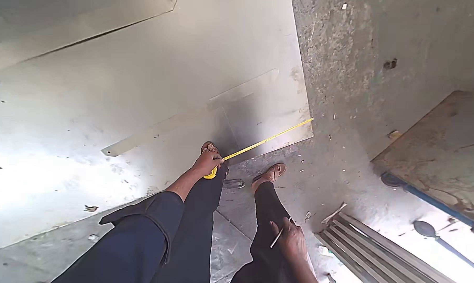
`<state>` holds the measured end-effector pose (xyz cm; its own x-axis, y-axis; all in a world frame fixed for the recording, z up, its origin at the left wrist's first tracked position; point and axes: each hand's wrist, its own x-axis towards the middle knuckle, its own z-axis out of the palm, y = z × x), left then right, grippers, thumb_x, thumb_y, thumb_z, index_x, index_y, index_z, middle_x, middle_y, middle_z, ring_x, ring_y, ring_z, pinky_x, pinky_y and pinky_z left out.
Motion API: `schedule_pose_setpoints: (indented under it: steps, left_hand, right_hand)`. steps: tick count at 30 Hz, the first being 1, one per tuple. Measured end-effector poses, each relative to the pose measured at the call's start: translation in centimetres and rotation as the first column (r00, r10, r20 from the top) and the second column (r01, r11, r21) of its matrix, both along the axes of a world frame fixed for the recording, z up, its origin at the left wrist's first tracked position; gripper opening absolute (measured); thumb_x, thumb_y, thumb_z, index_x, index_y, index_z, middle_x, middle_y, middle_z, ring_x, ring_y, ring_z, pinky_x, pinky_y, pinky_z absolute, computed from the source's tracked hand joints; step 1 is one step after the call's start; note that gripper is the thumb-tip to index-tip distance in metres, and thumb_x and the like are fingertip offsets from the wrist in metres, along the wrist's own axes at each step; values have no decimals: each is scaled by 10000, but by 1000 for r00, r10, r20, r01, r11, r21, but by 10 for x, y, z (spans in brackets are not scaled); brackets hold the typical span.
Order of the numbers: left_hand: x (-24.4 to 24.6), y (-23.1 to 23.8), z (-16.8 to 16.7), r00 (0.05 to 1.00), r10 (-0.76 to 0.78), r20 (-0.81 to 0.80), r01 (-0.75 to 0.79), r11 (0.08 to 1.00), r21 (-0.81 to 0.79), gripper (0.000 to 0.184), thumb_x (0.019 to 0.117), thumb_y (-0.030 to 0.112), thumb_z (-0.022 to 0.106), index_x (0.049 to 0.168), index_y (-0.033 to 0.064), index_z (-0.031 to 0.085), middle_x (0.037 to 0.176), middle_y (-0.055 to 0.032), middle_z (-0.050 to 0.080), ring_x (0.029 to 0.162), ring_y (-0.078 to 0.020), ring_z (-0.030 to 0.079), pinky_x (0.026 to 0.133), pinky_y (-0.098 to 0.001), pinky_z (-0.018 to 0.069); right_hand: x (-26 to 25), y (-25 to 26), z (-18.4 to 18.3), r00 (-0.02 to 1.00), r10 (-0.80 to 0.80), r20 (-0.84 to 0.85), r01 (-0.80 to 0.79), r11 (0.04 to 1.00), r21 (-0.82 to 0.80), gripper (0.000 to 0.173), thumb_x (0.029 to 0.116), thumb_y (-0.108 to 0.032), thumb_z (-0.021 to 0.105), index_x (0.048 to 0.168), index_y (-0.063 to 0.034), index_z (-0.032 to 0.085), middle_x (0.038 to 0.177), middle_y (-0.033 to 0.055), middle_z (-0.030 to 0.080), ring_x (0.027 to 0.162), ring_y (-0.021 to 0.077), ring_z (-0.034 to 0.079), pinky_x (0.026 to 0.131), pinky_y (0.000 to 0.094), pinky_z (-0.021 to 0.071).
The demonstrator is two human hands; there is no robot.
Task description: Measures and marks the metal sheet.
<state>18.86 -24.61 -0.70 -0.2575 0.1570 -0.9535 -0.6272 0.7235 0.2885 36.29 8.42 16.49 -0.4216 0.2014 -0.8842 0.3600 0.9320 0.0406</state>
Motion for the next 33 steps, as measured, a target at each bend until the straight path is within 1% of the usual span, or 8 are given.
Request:
schedule_pose_setpoints:
  steps: [7,10,13,15,19,24,29,33]
  left_hand:
    - [-15,33,-4,992,121,-26,-121,993,12,269,1065,249,581,1071,8,702,936,-75,720,823,-143,656,830,-385,534]
    - [-12,37,-27,984,160,74,-164,985,55,257,1071,235,570,1093,7,686,936,-61,717,799,-118,659,803,-343,545]
    - [-28,34,-69,994,98,58,-102,992,70,271,1069,239,574,1101,0,697,955,-78,726,828,-142,671,833,-375,548]
    - [-34,27,-100,995,85,53,-88,994,59,279,1074,252,570,1107,5,695,954,-73,719,827,-129,662,831,-361,543]
    - [-19,23,-174,991,77,113,-81,996,33,283,1076,244,575,1118,-12,689,981,-103,722,874,-152,674,872,-379,540]
    - [-4,22,-251,987,126,96,-127,992,3,253,1070,239,583,1121,20,699,959,-55,726,810,-96,664,796,-316,548]
    - [11,27,-268,953,279,119,-279,960,-17,210,1052,193,617,1054,10,720,900,-41,758,748,-95,703,731,-286,585]
    - [12,29,-271,954,281,109,-279,960,-30,204,1048,191,624,1037,18,731,882,-36,762,713,-106,701,709,-303,590]
  right_hand:
    - [12,18,1,938,-120,-324,91,990,-103,574,968,-567,566,806,-33,702,693,112,696,733,308,728,775,512,562]
    - [2,8,11,960,-230,-157,224,973,-55,616,957,-624,561,887,-31,712,748,138,708,786,347,726,775,552,552]
    - [-21,16,-8,840,-496,-220,484,868,-108,467,939,-561,627,843,-106,675,696,0,698,644,153,684,606,389,555]
    - [-37,21,-54,686,-621,-379,570,783,-250,325,978,-397,581,800,-128,617,725,-61,727,659,36,685,617,266,555]
    - [-67,65,-191,813,-424,-399,395,905,-156,356,1001,-347,644,927,-2,692,801,101,714,720,219,688,674,444,542]
    - [-151,141,-361,858,-337,-386,349,936,-43,395,1007,-370,669,1220,-38,685,1082,162,740,970,346,715,876,571,546]
    - [-248,183,-453,461,-550,-696,601,771,-210,388,928,-276,777,1174,-9,640,1183,130,739,1113,275,695,1000,525,506]
    - [-289,197,-478,128,-674,-728,677,595,-432,300,829,-111,849,999,-50,609,967,37,765,925,120,726,870,374,582]
